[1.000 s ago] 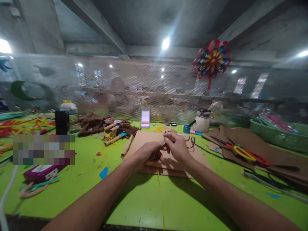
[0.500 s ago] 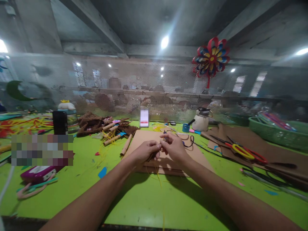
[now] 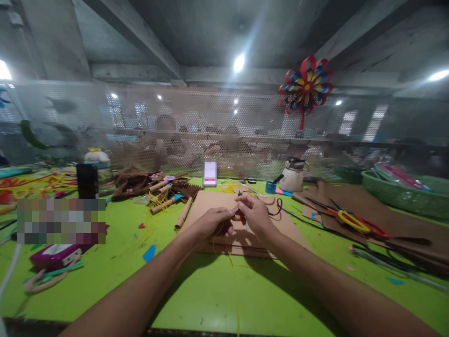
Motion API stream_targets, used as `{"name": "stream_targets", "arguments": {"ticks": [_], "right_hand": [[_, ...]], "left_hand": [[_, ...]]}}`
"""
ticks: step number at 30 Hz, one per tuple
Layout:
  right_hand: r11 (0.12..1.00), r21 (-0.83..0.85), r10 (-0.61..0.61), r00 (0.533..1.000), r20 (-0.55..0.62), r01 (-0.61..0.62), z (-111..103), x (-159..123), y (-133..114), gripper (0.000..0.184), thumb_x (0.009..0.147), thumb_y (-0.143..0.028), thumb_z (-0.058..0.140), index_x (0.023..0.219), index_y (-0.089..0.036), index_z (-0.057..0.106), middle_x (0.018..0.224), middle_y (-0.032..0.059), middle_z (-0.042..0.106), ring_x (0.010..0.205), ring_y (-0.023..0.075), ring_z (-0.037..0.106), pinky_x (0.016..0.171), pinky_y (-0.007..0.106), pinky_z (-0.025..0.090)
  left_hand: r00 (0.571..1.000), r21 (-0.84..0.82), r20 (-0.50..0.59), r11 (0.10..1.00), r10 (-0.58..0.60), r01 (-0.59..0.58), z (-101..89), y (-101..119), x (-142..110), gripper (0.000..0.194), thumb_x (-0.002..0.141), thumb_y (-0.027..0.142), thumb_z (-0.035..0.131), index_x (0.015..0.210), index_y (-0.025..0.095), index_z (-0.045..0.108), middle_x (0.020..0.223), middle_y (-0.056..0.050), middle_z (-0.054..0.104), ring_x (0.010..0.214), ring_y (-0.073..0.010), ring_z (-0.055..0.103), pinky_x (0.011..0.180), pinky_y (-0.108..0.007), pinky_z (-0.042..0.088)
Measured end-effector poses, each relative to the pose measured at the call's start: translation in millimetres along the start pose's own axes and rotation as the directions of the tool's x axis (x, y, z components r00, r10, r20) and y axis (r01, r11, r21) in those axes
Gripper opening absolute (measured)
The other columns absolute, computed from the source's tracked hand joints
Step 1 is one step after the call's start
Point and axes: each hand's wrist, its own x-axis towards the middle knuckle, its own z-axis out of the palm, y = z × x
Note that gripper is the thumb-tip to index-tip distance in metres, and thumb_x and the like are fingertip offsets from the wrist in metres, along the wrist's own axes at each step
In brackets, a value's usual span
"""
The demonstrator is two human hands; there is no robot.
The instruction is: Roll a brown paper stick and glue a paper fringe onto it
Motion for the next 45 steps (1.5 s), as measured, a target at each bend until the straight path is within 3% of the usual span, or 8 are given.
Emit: {"name": "stream_targets", "arguments": {"ticks": [7,13,19,29,37,41,45], "right_hand": [[1.0,-0.01,0.002,1.0,-0.024,-0.002,-8.9,6.0,-5.5,0.019,0.067,-0.028,0.053,0.08,-0.014,0.053,0.045,-0.0059,0.049,0.038,0.009,0.047,0.034,0.018,0.034],[0.999,-0.022,0.032,0.999,0.029,-0.032,-14.0,11.4,-3.8,0.024,0.074,-0.037,0.05,0.078,-0.014,0.053,0.043,-0.0051,0.05,0.033,0.0081,0.047,0.029,0.015,0.032],[0.999,-0.012,0.029,0.999,-0.028,-0.029,-16.9,14.6,-8.4,0.041,0.077,-0.053,0.047,0.079,-0.013,0.055,0.042,-0.0041,0.049,0.031,0.0081,0.046,0.027,0.015,0.03],[1.0,-0.019,0.023,0.998,-0.058,-0.024,-15.0,13.3,-11.8,0.049,0.076,-0.061,0.044,0.077,-0.013,0.055,0.04,-0.0047,0.046,0.03,0.0085,0.045,0.027,0.016,0.03],[0.991,-0.115,-0.073,0.997,-0.039,0.068,-13.4,9.4,-11.8,0.046,0.078,-0.058,0.042,0.076,-0.014,0.056,0.042,-0.003,0.049,0.032,0.0093,0.045,0.029,0.018,0.032],[0.972,-0.192,-0.141,0.99,-0.022,0.134,-12.5,9.5,-6.3,0.034,0.075,-0.05,0.052,0.073,-0.016,0.056,0.049,-0.0024,0.052,0.035,0.0088,0.046,0.032,0.018,0.034],[0.973,-0.197,-0.127,0.991,-0.038,0.117,-12.1,11.4,-2.0,0.018,0.074,-0.034,0.052,0.079,-0.017,0.056,0.046,-0.0035,0.051,0.034,0.0101,0.045,0.033,0.02,0.035]], "left_hand": [[0.995,-0.078,0.009,0.992,-0.103,0.104,-0.9,-1.5,0.2,0.023,0.077,0.035,0.054,0.083,0.013,0.054,0.056,-0.001,0.057,0.045,-0.0085,0.047,0.048,-0.021,0.032],[0.997,-0.13,0.048,0.989,-0.061,0.067,-5.1,-1.9,-0.4,0.023,0.078,0.036,0.052,0.081,0.013,0.056,0.05,0.002,0.051,0.041,-0.0084,0.039,0.047,-0.023,0.028],[0.995,-0.213,0.094,0.976,-0.017,0.037,-6.2,-1.8,-1.8,0.023,0.08,0.035,0.048,0.079,0.014,0.057,0.048,0.003,0.046,0.041,-0.0078,0.033,0.046,-0.023,0.024],[0.987,-0.326,0.143,0.939,-0.067,0.111,-7.0,0.4,-1.8,0.025,0.084,0.036,0.043,0.09,0.016,0.055,0.047,0.004,0.038,0.039,-0.008,0.027,0.04,-0.019,0.02],[0.985,-0.351,0.162,0.929,-0.065,0.119,-6.7,0.6,-1.9,0.027,0.084,0.037,0.043,0.091,0.015,0.057,0.046,0.004,0.038,0.039,-0.0079,0.026,0.04,-0.02,0.016],[0.983,-0.326,0.179,0.94,-0.045,0.103,-5.2,0.2,-2.2,0.03,0.084,0.04,0.044,0.093,0.015,0.057,0.046,0.005,0.038,0.039,-0.0076,0.026,0.041,-0.021,0.017],[0.988,-0.266,0.155,0.963,-0.004,0.046,-3.6,-0.7,-1.5,0.024,0.084,0.036,0.046,0.089,0.015,0.056,0.047,0.004,0.04,0.041,-0.0073,0.028,0.042,-0.021,0.017]]}}
